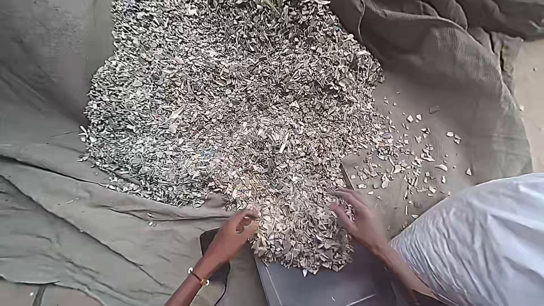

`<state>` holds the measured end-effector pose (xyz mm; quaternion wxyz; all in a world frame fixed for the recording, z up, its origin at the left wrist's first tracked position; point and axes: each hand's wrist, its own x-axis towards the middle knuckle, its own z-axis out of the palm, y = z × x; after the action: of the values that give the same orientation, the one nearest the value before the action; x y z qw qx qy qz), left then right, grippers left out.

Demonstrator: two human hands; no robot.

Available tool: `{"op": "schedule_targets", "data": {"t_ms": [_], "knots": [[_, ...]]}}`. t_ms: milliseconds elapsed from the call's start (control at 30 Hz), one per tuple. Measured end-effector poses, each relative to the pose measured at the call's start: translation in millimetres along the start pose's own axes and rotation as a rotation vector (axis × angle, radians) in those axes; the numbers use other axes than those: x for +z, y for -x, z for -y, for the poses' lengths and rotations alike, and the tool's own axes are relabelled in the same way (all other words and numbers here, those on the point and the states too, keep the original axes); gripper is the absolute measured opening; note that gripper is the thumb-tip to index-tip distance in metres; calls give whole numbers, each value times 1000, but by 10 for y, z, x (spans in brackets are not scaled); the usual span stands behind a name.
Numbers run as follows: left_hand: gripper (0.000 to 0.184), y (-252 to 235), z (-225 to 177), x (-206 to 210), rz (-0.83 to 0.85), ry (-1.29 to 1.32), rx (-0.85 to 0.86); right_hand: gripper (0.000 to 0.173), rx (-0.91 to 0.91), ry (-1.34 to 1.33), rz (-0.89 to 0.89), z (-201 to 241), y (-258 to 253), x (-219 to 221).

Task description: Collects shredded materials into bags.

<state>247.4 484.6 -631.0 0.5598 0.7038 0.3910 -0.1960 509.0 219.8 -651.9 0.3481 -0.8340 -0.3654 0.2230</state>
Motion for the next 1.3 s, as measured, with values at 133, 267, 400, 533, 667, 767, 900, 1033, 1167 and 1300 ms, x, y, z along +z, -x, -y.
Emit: {"op": "schedule_targets", "data": {"t_ms": [133, 267, 400, 533, 667, 767, 900, 1033, 1167, 1300], "knots": [[49, 218, 425, 279, -43, 177, -468, 44, 521, 183, 16, -425, 290, -178], [55, 328, 444, 872, -48, 682, -606, 46, 908, -204, 226, -499, 320, -33], [50, 328, 501, 1219, -339, 860, -353, 49, 760, -118, 146, -401, 414, -84], [58, 257, 426, 1121, -469, 673, -300, 50, 704, -157, 102, -240, 262, -112], [66, 37, 163, 783, -596, 536, -205, 49, 630, -260, 72, -84, -221, -70], [72, 121, 244, 653, -719, 452, -137, 43, 478, -355, -53, 53, -187, 57], [76, 22, 234, 556, -829, 436, -123, 39, 418, -445, 11, 34, -593, 177], [81, 29, 129, 474, -841, 509, -142, 38, 388, -406, 45, 212, -702, 67], [75, 336, -58, 745, -730, 567, -230, 40, 550, -381, 69, 175, -306, -229], [74, 510, 120, 1082, -565, 517, -346, 41, 714, -415, 99, -180, 147, -179]]}}
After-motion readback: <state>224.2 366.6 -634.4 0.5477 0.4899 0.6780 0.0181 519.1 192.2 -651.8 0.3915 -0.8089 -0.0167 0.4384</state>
